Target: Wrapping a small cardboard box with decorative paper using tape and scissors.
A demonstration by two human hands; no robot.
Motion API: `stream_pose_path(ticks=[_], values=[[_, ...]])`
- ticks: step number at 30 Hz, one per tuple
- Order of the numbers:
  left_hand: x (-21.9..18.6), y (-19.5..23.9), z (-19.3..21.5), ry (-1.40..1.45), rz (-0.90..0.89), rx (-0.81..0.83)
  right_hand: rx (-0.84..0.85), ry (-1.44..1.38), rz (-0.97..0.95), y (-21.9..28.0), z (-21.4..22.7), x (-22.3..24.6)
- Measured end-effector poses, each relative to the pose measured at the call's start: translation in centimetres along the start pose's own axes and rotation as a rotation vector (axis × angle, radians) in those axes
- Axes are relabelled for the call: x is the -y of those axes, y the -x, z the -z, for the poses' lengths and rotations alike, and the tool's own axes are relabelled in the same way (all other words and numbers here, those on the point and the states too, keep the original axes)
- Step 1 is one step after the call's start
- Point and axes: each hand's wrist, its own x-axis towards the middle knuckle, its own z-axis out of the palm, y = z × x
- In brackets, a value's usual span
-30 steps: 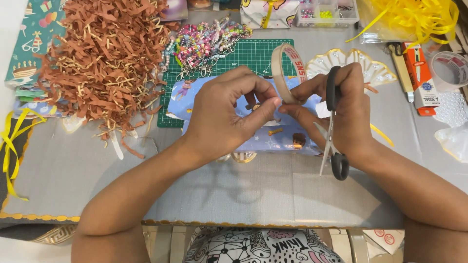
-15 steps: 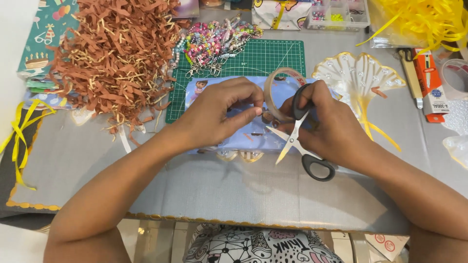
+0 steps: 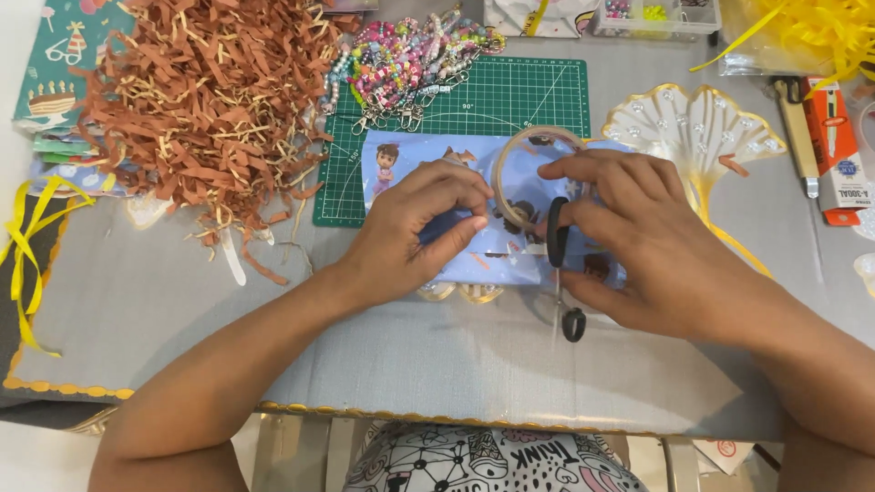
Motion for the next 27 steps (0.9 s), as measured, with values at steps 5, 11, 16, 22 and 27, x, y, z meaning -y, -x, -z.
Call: stream_pose_path(ticks=[5,11,16,22,27], values=[[0.2,0.5,-0.3,0.008,0.002,-0.005,0.131,0.073,0.052,0.9,1.0,0.2],[0.4,0.5,-0.3,-0.027,0.006,-0.012,-0.045,0.154,0.148,0.7,1.0,0.7],[0.2,0.4,0.0,-0.036,0.027,0.005,-0.118,0.277,0.162,1.6,1.2,2.8],[-0.1,0.4,-0.1,-0.030,0.036,0.003,-0.073,0.312,0.160,3.0,-1.9,4.1],[0.3,0.4,0.0,0.003,0.039,-0.003,-0.330,-0.055,-0.050,2.0,-1.0,1.7]])
